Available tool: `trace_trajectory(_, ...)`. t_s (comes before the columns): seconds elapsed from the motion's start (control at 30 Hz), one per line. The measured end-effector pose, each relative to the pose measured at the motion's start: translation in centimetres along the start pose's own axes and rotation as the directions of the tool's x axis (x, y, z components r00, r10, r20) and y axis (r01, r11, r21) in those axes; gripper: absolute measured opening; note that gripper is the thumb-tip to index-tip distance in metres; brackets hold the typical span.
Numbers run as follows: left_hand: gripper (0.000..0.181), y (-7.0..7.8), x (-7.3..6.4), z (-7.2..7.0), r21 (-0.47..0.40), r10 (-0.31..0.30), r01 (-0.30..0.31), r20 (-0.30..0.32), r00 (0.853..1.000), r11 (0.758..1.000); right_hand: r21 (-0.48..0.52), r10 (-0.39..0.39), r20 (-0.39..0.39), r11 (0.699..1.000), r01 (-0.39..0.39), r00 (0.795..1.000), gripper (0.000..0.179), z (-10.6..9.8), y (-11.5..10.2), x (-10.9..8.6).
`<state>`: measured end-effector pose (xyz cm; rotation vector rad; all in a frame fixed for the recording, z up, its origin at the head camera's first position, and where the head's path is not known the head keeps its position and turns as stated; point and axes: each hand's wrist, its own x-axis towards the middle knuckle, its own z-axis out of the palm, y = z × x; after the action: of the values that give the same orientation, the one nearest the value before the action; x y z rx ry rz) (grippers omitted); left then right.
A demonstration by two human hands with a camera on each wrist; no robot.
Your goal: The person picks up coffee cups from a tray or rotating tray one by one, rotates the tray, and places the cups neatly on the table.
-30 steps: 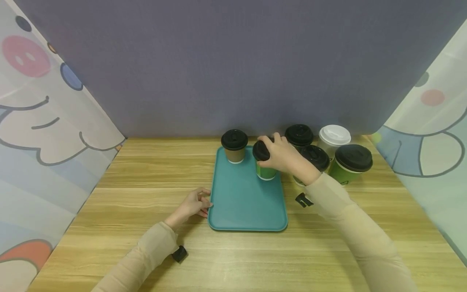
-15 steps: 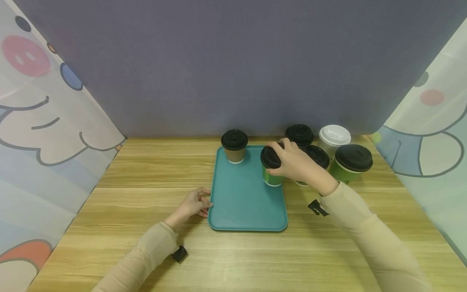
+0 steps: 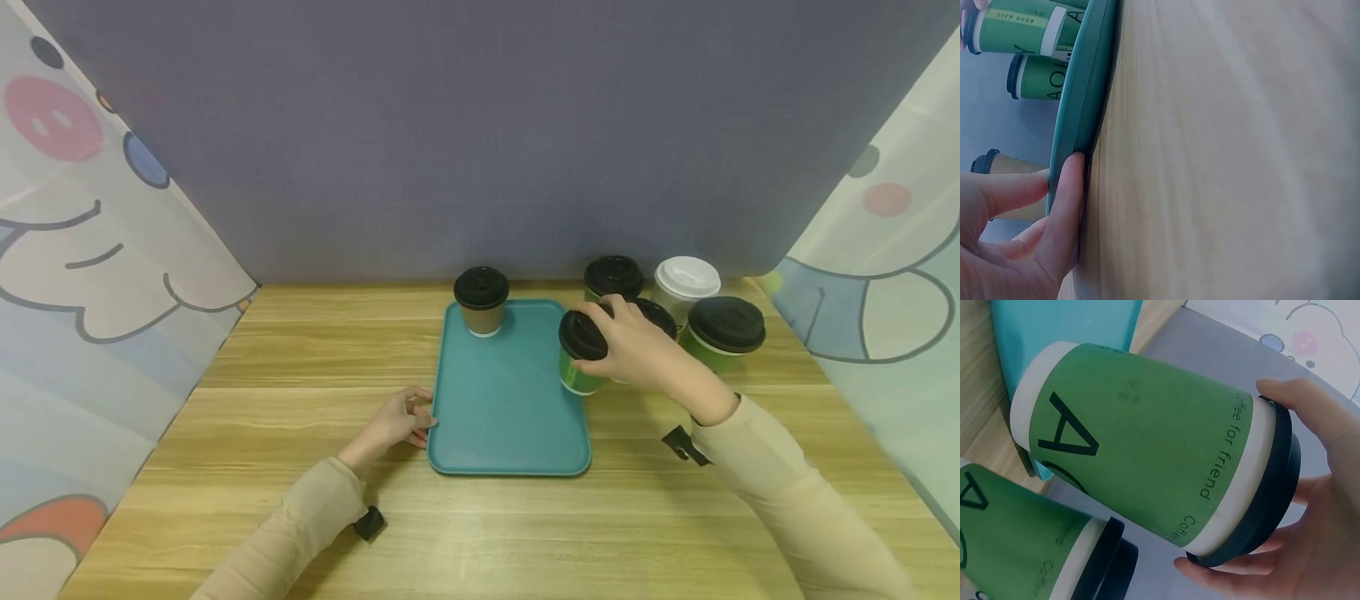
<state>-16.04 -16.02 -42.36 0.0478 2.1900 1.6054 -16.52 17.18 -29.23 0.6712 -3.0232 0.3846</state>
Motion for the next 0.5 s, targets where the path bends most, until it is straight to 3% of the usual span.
trace_trajectory(0.5, 0.043, -0.1, 0.1, 0.1, -0.001, 0.008, -0.008, -0.004, 1.0, 1.0, 0.009, -0.062, -0.119, 0.998, 0.064, 0.991, 0.07, -0.5, 1.4, -3.6)
